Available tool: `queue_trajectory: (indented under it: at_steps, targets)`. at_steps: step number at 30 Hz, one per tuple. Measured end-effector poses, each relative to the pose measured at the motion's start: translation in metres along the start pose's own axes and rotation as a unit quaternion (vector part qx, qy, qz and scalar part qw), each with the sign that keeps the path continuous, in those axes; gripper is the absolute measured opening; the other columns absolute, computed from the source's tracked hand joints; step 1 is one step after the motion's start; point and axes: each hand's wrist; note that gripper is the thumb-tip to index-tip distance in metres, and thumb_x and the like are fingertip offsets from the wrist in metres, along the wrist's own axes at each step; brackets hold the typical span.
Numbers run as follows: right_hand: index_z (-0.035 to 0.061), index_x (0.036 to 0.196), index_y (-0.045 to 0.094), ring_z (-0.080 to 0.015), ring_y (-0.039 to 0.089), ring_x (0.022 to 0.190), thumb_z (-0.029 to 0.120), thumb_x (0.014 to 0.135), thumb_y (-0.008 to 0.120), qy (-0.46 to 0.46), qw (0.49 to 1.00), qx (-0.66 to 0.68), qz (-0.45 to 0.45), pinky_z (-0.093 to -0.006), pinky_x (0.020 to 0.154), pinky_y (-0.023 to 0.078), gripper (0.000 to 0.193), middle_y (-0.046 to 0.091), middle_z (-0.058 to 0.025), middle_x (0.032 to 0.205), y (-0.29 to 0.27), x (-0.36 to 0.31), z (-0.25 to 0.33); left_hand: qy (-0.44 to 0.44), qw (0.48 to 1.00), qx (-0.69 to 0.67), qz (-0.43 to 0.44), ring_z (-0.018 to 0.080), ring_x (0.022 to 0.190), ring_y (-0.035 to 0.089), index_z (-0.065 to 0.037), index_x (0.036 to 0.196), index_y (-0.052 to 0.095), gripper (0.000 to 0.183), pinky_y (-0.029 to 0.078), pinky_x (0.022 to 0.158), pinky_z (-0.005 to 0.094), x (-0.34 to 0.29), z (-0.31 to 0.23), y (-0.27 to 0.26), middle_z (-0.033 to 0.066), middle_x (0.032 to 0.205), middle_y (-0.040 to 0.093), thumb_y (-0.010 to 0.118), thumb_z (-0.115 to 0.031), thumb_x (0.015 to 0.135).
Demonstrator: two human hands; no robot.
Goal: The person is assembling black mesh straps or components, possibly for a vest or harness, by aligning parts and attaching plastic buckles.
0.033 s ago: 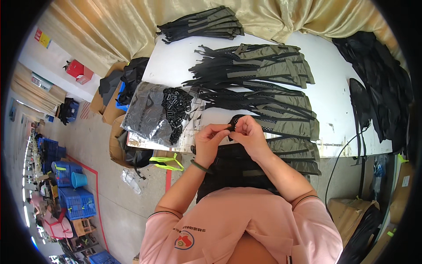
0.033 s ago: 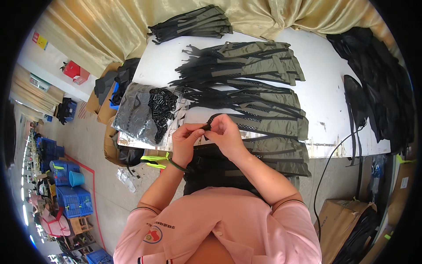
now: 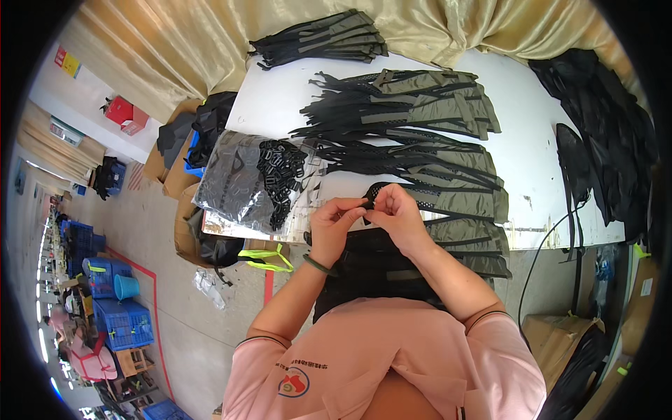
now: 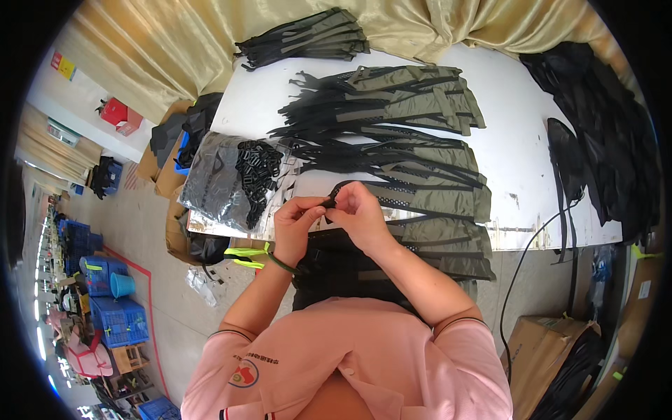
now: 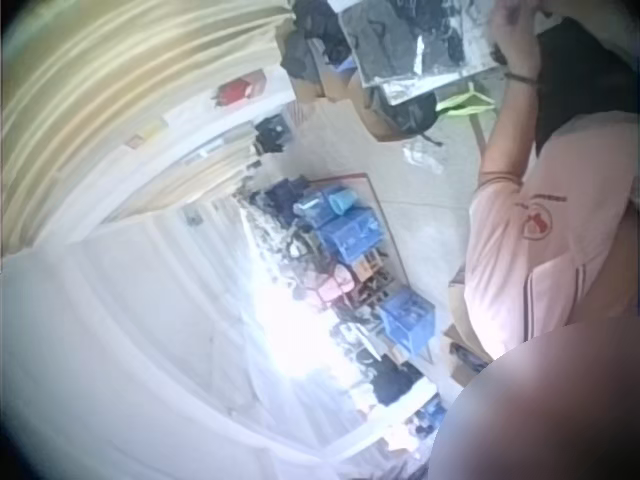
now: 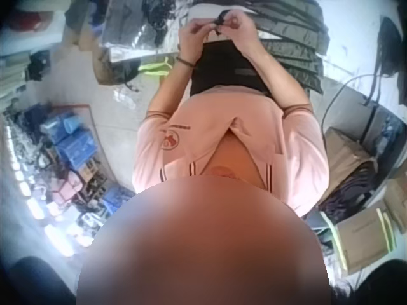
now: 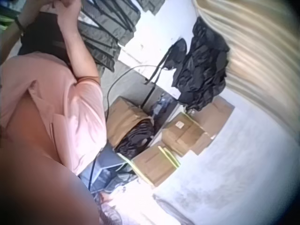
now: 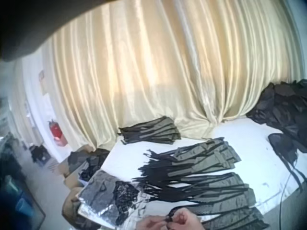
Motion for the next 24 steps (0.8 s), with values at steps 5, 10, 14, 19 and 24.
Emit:
queue_trajectory:
  at_steps: [5,10,14,19,24]
  targets:
    - [0.0054,0.088,0.048,-0.0079,0.056,0.070,-0.010,0.074,0.064,0.067,0.996,0.052,0.021,-0.0204,0.060,0.043,0.026,0.055,-0.0002,0.075,-0.008,0.001,0.001,0.034,0.998,0.034,0.042,0.0146,0.089,0.061,0.002,0.095,0.063,0.015,0.049,0.081,0.0244,-0.004,-0.003,-0.002,0.0092,0.096,0.065,0.063,0.008,0.080]
    - [0.0062,0.090,0.047,-0.0129,0.058,0.070,-0.004,0.078,0.066,0.130,0.984,0.110,0.046,-0.0240,0.062,0.048,0.024,0.057,-0.0027,0.076,-0.009,-0.002,0.008,0.041,0.993,-0.040,0.102,0.0160,0.102,0.056,0.000,0.103,0.058,0.026,0.046,0.088,0.0275,-0.008,-0.001,-0.003,0.0091,0.109,0.058,0.064,0.009,0.079]
    - [0.0064,0.097,0.049,-0.0095,0.057,0.069,-0.002,0.081,0.062,0.077,0.992,0.103,0.000,-0.0213,0.062,0.046,0.022,0.057,-0.0004,0.079,-0.003,-0.007,0.015,0.065,0.990,-0.014,0.128,0.0156,0.104,0.053,-0.001,0.104,0.055,0.030,0.044,0.090,0.0288,-0.009,0.003,0.002,0.0069,0.111,0.053,0.066,0.009,0.077]
    - [0.0023,0.099,0.060,-0.0057,0.052,0.068,0.009,0.086,0.062,0.121,0.987,-0.051,0.089,-0.0200,0.060,0.043,0.014,0.059,0.0007,0.082,-0.013,0.001,0.028,0.098,0.983,0.062,0.143,0.0172,0.101,0.053,-0.005,0.101,0.057,0.034,0.044,0.090,0.0293,-0.007,0.008,-0.001,0.0059,0.108,0.051,0.068,0.011,0.072]
    - [0.0010,0.095,0.063,-0.0048,0.051,0.068,0.013,0.088,0.061,0.083,0.979,-0.134,0.126,-0.0196,0.060,0.043,0.014,0.060,0.0008,0.080,-0.021,0.004,0.031,0.045,0.986,0.030,0.161,0.0180,0.099,0.053,-0.006,0.096,0.060,0.034,0.046,0.088,0.0283,-0.009,0.013,-0.003,0.0057,0.108,0.048,0.065,0.015,0.071]
Point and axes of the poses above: each hand's wrist, its own x-axis towards the middle knuckle, its own y-axis out of the palm, z = x × y
